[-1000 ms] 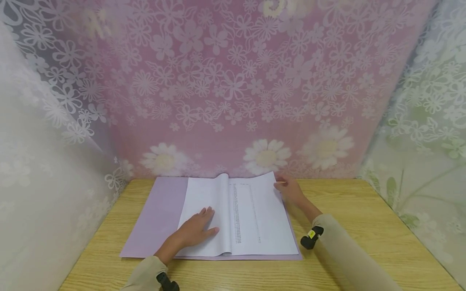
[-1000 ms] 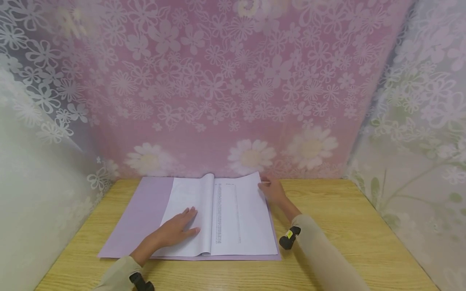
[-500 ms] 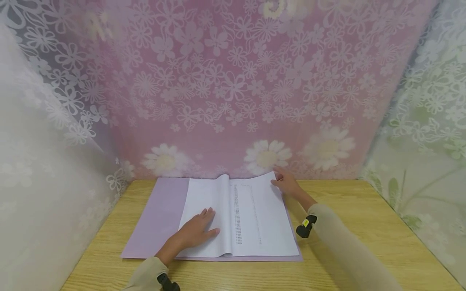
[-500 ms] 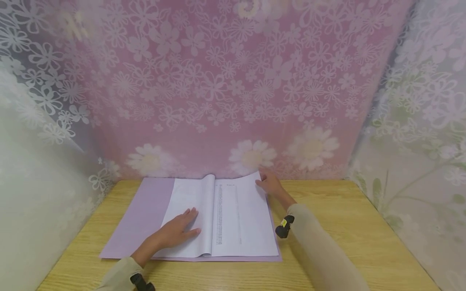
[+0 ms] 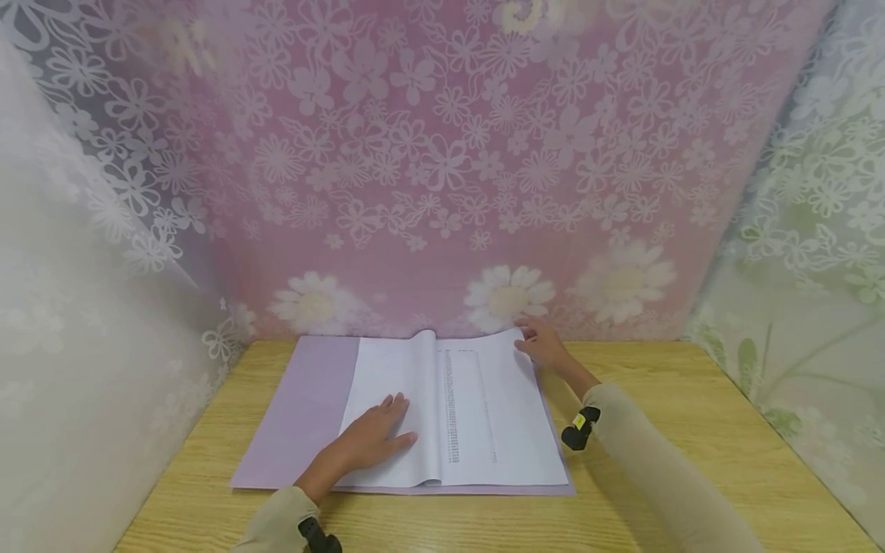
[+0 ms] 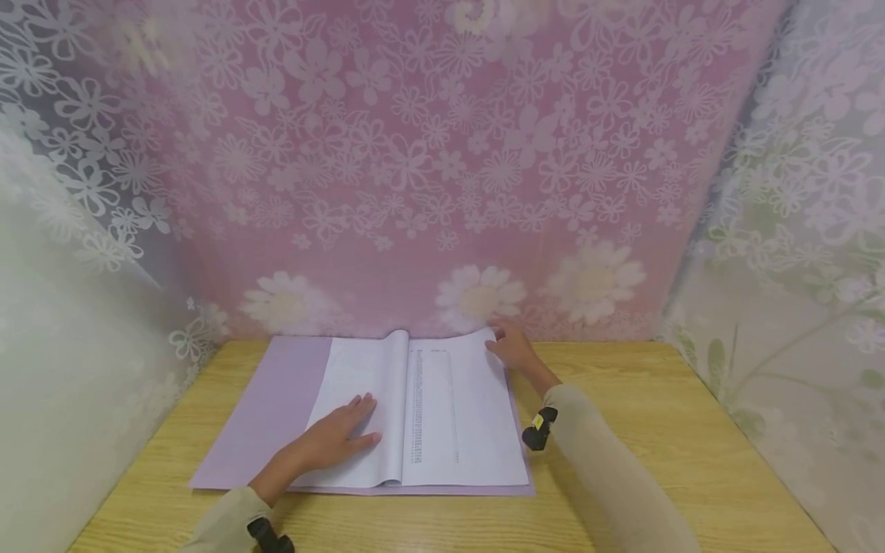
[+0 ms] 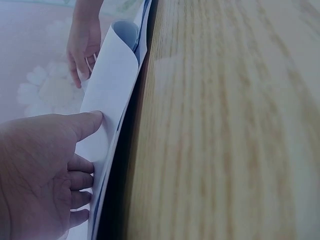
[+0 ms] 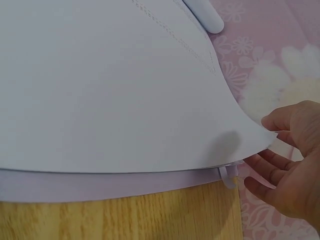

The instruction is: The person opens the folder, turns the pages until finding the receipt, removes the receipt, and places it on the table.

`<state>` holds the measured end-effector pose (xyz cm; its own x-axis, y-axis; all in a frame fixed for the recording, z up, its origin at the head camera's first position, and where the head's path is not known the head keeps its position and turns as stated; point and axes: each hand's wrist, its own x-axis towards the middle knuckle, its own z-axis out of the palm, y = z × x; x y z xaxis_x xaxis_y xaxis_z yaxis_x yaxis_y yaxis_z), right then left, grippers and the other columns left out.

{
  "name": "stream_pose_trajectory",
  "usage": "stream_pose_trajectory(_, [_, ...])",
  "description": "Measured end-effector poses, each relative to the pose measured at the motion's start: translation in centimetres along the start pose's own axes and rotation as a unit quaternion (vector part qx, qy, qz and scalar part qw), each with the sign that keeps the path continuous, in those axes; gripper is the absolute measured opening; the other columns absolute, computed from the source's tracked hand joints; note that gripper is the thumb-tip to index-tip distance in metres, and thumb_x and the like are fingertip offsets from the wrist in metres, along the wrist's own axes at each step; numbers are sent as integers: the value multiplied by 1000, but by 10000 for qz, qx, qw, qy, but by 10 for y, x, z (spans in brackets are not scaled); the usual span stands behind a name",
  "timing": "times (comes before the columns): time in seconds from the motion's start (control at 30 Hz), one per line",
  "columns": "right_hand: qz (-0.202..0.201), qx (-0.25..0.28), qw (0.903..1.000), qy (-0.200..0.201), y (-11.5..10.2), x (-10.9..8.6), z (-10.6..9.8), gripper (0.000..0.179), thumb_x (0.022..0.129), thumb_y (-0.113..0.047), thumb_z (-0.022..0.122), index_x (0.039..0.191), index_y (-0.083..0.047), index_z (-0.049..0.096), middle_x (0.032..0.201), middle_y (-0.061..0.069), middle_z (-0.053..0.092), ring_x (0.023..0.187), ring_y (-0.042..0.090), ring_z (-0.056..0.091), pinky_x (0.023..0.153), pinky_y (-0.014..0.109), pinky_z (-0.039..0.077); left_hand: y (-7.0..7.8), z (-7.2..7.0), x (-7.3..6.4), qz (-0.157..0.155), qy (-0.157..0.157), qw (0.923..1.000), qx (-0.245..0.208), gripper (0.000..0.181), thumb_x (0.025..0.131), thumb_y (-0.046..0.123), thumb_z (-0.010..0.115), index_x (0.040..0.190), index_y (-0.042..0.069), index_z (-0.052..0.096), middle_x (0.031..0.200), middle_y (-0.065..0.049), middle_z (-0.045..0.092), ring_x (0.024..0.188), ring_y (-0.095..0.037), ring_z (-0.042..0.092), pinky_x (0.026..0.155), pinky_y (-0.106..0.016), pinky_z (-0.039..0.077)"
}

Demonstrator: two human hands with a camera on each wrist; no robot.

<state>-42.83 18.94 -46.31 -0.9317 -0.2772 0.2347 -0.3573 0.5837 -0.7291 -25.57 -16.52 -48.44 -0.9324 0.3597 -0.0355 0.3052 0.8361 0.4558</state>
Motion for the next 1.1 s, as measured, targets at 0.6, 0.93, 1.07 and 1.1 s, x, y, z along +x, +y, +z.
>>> stream_pose_trajectory(0.6, [-103, 496, 9983, -277, 10, -4, 2, 51, 97, -4, 65, 142, 13, 46, 135, 40, 53, 123, 55, 56, 103, 61, 50, -2, 2, 1, 18, 16, 10000, -33, 75, 102, 46, 59, 156, 0, 37, 165, -19, 32, 153, -41, 30, 121, -60, 31])
stream_pose_trajectory(0.93, [77, 1359, 9871, -839, -1, -35, -13, 55, 103, -18, 62, 149, 6, 44, 140, 32, 52, 114, 33, 62, 88, 33, 58, -3, 4, 0, -6, 12, 10000, -71, 75, 102, 48, 58, 157, 1, 36, 165, -19, 32, 153, -41, 29, 122, -59, 31])
stream_pose_trajectory(1.07, [260, 1462, 9816, -1196, -10, -52, -17, 54, 106, -25, 56, 149, 6, 45, 144, 30, 53, 112, 29, 63, 98, 39, 57, -4, 4, 1, 27, 48, 10000, -8, 75, 102, 48, 57, 157, 0, 36, 165, -20, 32, 153, -41, 30, 122, -59, 31])
stream_pose_trajectory(1.1, [279, 1419, 9808, -1311, -12, -57, -17, 55, 107, -27, 54, 149, 7, 45, 144, 30, 53, 113, 30, 64, 100, 41, 57, -3, 4, 1, 23, 53, 10000, -8, 75, 102, 48, 57, 157, 0, 36, 165, -20, 32, 153, -41, 30, 122, -59, 31])
